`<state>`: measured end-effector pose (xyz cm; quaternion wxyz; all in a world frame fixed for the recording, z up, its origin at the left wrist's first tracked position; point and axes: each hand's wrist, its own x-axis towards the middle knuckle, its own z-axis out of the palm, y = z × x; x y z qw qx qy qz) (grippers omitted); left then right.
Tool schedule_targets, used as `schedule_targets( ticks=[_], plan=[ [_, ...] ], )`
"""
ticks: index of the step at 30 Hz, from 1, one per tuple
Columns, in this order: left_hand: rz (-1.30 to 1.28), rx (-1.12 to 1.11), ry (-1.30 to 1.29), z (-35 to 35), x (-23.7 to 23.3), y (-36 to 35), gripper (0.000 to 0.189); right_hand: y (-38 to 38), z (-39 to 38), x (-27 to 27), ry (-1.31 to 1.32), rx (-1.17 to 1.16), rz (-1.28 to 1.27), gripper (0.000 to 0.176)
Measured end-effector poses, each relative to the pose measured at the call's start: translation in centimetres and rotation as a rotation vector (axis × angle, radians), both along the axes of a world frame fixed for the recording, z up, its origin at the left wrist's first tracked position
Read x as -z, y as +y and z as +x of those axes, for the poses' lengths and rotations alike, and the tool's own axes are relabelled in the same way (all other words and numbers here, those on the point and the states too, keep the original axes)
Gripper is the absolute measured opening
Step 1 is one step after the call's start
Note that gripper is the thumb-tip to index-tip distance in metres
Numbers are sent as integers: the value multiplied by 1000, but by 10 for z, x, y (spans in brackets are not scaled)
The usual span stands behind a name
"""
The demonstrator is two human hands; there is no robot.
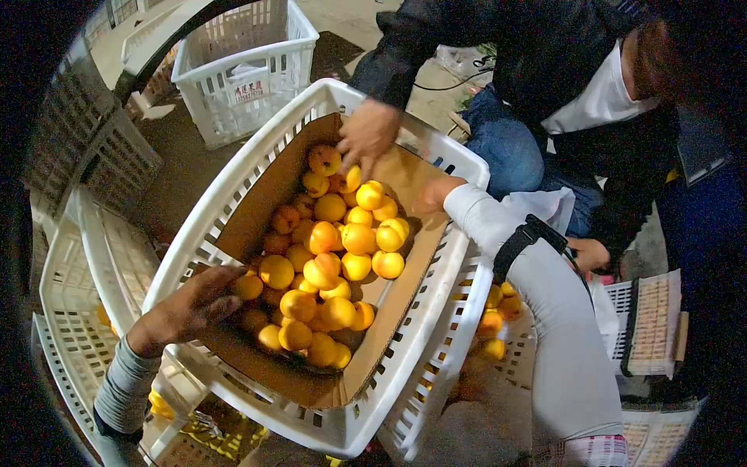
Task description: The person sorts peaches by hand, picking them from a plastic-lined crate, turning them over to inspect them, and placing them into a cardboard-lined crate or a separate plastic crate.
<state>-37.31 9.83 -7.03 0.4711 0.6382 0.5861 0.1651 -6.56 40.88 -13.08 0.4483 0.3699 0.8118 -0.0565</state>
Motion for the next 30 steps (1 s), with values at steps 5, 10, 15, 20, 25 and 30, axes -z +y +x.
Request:
schedule_targets(
  ticks=[5,10,15,20,25,30],
  plan=[
    [205,13,-387,28,12,90,30,-4,-5,-3,76,0,19,42],
    [246,-77,50,46,93,235,30,2,-2,7,76,85,17,44],
    [104,-718,-627,78,162,336,22,-16,-17,-16,-22,107,-23,40],
    [16,-901,-586,93,135,335,27,-16,-11,-10,149,139,39,29],
    [831,49,317,24,149,335,37,-7,-7,-6,145,27,41,32],
    [155,204,-113,41,67,253,30,-12,-7,1,110,-62,81,32]
  ],
)
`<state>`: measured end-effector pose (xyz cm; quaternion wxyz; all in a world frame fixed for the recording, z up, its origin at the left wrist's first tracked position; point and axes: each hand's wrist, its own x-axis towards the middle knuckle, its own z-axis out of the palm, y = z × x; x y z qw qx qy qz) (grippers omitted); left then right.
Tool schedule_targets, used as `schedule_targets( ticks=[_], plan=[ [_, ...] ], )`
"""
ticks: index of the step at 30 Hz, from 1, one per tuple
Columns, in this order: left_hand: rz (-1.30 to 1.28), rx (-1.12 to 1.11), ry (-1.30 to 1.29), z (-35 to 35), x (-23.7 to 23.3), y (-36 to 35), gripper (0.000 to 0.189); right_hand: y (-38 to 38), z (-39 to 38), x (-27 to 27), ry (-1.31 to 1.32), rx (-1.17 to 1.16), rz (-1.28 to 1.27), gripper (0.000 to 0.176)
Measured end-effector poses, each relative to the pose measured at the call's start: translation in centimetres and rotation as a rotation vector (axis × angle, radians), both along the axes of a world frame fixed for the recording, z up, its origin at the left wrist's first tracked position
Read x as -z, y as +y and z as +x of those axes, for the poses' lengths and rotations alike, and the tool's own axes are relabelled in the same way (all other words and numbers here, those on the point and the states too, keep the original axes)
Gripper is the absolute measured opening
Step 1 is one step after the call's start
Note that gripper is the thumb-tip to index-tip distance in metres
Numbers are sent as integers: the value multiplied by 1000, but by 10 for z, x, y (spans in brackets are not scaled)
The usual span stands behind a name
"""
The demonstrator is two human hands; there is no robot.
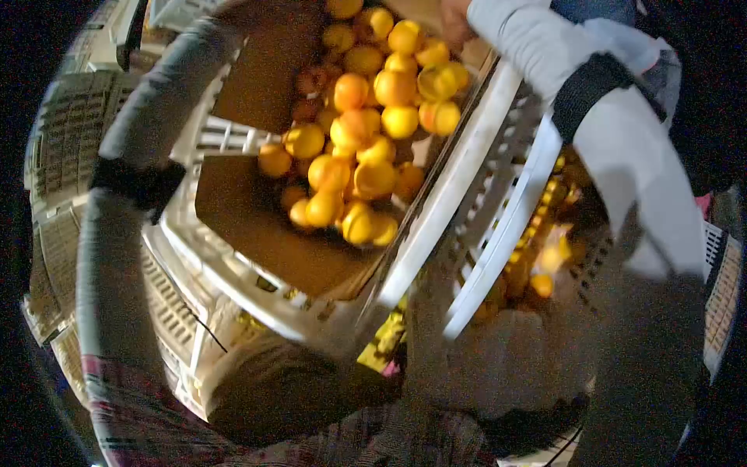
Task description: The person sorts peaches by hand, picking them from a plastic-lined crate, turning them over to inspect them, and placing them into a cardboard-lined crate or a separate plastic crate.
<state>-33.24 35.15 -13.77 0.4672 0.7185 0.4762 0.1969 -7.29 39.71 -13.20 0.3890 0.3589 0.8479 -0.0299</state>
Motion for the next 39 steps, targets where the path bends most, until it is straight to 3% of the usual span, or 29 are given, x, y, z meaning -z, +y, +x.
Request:
schedule_targets(
  ticks=[4,5,6,7,8,9,10,11,13,14,16,17,19,20,29,36,38,39],
  plan=[
    [-549,429,-95,-3,1,-76,26,-5,1,-11,-34,-16,12,32],
    [-856,445,-229,-8,25,-96,34,-5,1,-12,-38,-14,15,33],
    [-1159,277,-252,2,17,-135,35,-6,2,-12,-48,-19,13,33],
    [-1065,471,-307,13,36,-165,36,-6,3,-12,-56,-27,13,33],
    [-556,797,-200,39,1,-177,35,-2,4,-12,-71,-45,20,33],
    [-722,867,242,67,4,-191,33,-5,4,-13,-67,-50,23,33],
    [-728,916,390,82,5,-201,32,-7,6,-15,-72,-56,25,33],
    [-730,918,387,83,24,-217,32,-9,5,-16,-72,-59,23,33],
    [-616,743,-16,85,75,-255,30,-11,4,-16,-78,-64,21,33],
    [-617,743,-18,95,67,-259,30,-11,4,-17,-84,-71,22,34],
    [-664,1035,309,126,42,-265,27,-11,5,-18,-87,-74,18,34],
    [-667,1043,315,132,61,-282,27,-10,6,-18,-87,-75,15,34],
    [-498,1041,-108,130,122,-311,23,-9,5,-20,-81,-78,25,34],
    [-524,1031,-69,127,121,-311,23,-9,5,-21,-75,-71,28,35],
    [-526,985,269,104,70,-302,26,-16,-4,-24,-126,-90,29,36],
    [-218,694,275,47,1,-250,29,-23,-4,-20,-96,-168,119,39],
    [-389,619,1005,33,-25,-226,25,-30,-5,-34,-79,-124,105,40],
    [-391,710,1010,-11,21,-240,28,-23,-7,-27,-80,-123,107,40]
  ],
)
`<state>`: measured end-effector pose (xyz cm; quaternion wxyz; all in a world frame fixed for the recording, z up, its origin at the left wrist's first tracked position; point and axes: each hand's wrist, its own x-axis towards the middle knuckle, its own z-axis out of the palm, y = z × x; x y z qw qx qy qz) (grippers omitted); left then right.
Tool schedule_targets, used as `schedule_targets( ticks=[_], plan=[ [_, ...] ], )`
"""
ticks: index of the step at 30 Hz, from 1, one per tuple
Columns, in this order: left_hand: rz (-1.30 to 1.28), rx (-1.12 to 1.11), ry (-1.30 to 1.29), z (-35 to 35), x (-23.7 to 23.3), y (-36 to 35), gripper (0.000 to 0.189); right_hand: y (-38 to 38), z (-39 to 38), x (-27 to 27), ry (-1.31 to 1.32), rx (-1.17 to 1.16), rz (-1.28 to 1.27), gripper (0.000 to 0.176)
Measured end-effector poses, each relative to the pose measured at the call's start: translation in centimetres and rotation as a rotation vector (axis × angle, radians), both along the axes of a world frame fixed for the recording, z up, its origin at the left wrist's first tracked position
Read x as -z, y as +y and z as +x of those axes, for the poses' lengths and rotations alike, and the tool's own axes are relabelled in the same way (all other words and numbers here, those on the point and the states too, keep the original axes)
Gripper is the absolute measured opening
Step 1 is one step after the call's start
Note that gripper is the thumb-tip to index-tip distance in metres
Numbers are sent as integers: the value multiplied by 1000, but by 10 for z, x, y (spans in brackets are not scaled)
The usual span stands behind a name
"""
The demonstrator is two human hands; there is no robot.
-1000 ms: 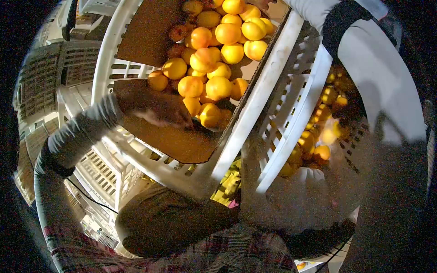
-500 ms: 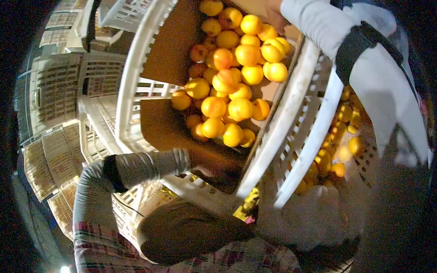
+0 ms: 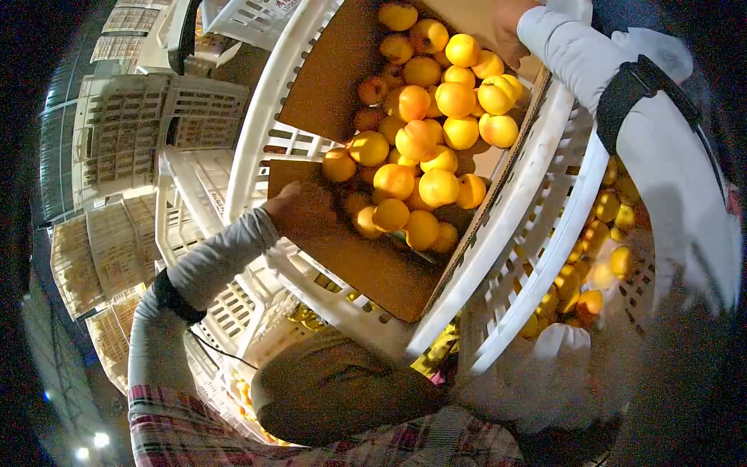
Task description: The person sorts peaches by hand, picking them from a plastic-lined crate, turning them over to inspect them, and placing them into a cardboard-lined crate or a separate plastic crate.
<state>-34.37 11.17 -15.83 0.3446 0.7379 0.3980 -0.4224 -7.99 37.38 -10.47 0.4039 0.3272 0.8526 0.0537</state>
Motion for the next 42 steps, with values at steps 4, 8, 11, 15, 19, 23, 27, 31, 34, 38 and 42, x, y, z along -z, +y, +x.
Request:
schedule_targets(
  ticks=[4,8,11,15,19,23,27,31,34,38,42],
  plan=[
    [-86,-144,-103,-64,87,-46,39,-9,9,0,-27,86,62,42],
    [-150,-118,66,-40,59,-31,51,3,9,8,-40,24,22,40],
    [175,-368,-294,-67,37,-27,43,-2,-1,21,-38,180,128,38],
    [398,-1161,-525,-37,-63,-43,32,36,4,54,-12,-3,163,38],
    [866,-680,-339,-22,-75,-103,24,25,18,51,564,94,164,37],
    [1114,-555,-352,-12,-72,-115,18,-42,27,-10,911,104,-182,39],
    [857,-791,-492,-28,-67,-113,24,-129,108,-78,1101,9,-98,39],
    [584,-1158,-865,-62,-59,-109,27,-204,208,-133,816,219,-286,41],
    [621,-1158,-923,12,-135,-105,32,-268,262,-138,565,335,-406,43],
    [684,-1051,-982,141,-252,-137,39,-320,298,-101,538,468,-486,51],
    [572,-1061,-1217,238,-260,-181,31,-347,303,-14,991,643,-325,62]
  ],
)
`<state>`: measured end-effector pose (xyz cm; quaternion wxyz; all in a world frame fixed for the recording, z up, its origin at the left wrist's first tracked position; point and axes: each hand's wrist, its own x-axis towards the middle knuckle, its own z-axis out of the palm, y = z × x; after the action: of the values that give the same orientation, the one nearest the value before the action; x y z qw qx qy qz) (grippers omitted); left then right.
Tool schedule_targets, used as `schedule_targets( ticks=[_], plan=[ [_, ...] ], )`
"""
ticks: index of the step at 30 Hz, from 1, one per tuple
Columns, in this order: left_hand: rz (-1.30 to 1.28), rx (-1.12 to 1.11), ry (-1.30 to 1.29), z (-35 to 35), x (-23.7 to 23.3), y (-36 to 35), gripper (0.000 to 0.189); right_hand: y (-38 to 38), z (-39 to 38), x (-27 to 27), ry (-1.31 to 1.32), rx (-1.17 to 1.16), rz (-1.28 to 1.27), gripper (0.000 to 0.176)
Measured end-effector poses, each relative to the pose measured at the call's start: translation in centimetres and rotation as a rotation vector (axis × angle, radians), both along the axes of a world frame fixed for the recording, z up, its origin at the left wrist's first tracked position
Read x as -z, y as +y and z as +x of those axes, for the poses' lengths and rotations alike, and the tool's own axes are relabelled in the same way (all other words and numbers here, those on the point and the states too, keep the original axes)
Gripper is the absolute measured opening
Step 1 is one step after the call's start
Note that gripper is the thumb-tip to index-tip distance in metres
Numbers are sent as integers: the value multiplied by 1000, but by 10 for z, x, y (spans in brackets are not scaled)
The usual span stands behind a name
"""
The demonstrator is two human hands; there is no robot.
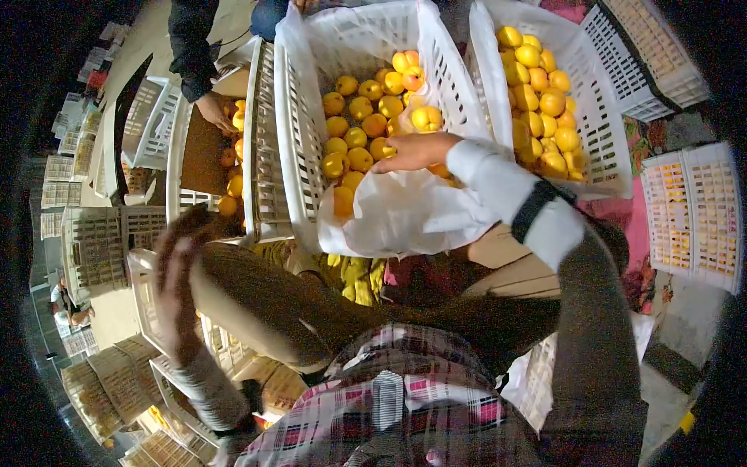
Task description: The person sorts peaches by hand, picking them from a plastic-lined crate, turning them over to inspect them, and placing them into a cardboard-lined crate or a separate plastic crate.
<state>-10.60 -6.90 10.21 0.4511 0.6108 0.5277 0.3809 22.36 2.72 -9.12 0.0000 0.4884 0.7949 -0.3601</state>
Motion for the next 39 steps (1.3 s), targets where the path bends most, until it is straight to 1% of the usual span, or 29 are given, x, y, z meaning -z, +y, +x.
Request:
schedule_targets(
  ticks=[2,3,4,5,6,7,8,9,10,11,13,15,17,19,21,22,23,24,26,28,30,31,32,33,34,35,36,38,39],
  plan=[
    [-143,77,238,48,13,-7,33,-8,-5,17,21,39,-242,71],
    [-165,151,53,66,40,-5,35,-14,-5,18,19,42,-247,71],
    [-198,162,194,85,57,-3,38,-20,-6,19,-30,-4,-243,59],
    [-16,246,344,90,98,4,44,-28,-6,19,-80,-50,-238,47],
    [259,312,507,100,116,7,50,-37,-5,19,-131,-97,-236,36],
    [330,297,628,110,132,6,52,-52,-1,10,112,-81,30,25],
    [404,280,749,116,144,5,55,-66,0,-23,172,24,-43,21],
    [405,284,740,117,149,4,55,-80,1,-45,178,45,-79,20],
    [265,394,633,117,154,0,50,-98,1,-70,333,76,-98,18],
    [121,501,524,116,156,-5,46,-113,2,-79,349,57,-155,17],
    [211,488,535,115,155,-15,39,-147,3,-88,392,32,-154,14],
    [452,413,540,111,151,-23,20,-179,-4,-66,234,-30,-115,11],
    [441,430,579,103,154,-42,19,-200,-11,-43,159,-38,-99,11],
    [416,441,668,94,160,-52,13,-209,-18,-15,-129,-57,-65,14],
    [401,393,663,98,162,-54,14,-212,-20,9,-177,-34,42,16],
    [390,337,667,101,164,-55,14,-209,-20,17,-219,-18,159,17],
    [376,350,724,102,167,-59,25,-205,-20,25,-225,-29,160,17],
    [372,338,720,101,167,-63,25,-199,-20,32,-244,32,127,18],
    [361,368,773,98,168,-69,52,-184,-18,39,-283,156,66,20],
    [305,372,749,85,179,-76,56,-170,-22,4,-247,194,57,23],
    [-54,421,712,69,191,-80,56,-157,-34,-45,-527,-258,-364,25],
    [-179,525,780,66,170,-72,43,-155,-36,-59,-390,-395,-466,33],
    [-182,525,777,61,156,-68,43,-139,-44,-92,-199,-539,-538,36],
    [-236,609,739,56,145,-62,35,-122,-48,-106,-7,-572,-595,36],
    [-290,693,701,52,134,-57,28,-106,-49,-108,63,-536,-559,35],
    [-236,635,591,54,121,-52,18,-84,-46,-111,168,-428,-387,33],
    [-239,629,590,57,113,-45,18,-59,-53,-108,5,-313,-284,31],
    [-74,543,336,65,105,-29,19,-17,-58,-58,69,-96,19,30],
    [2,540,373,70,108,-24,18,0,-63,-34,25,-65,24,34]
  ],
)
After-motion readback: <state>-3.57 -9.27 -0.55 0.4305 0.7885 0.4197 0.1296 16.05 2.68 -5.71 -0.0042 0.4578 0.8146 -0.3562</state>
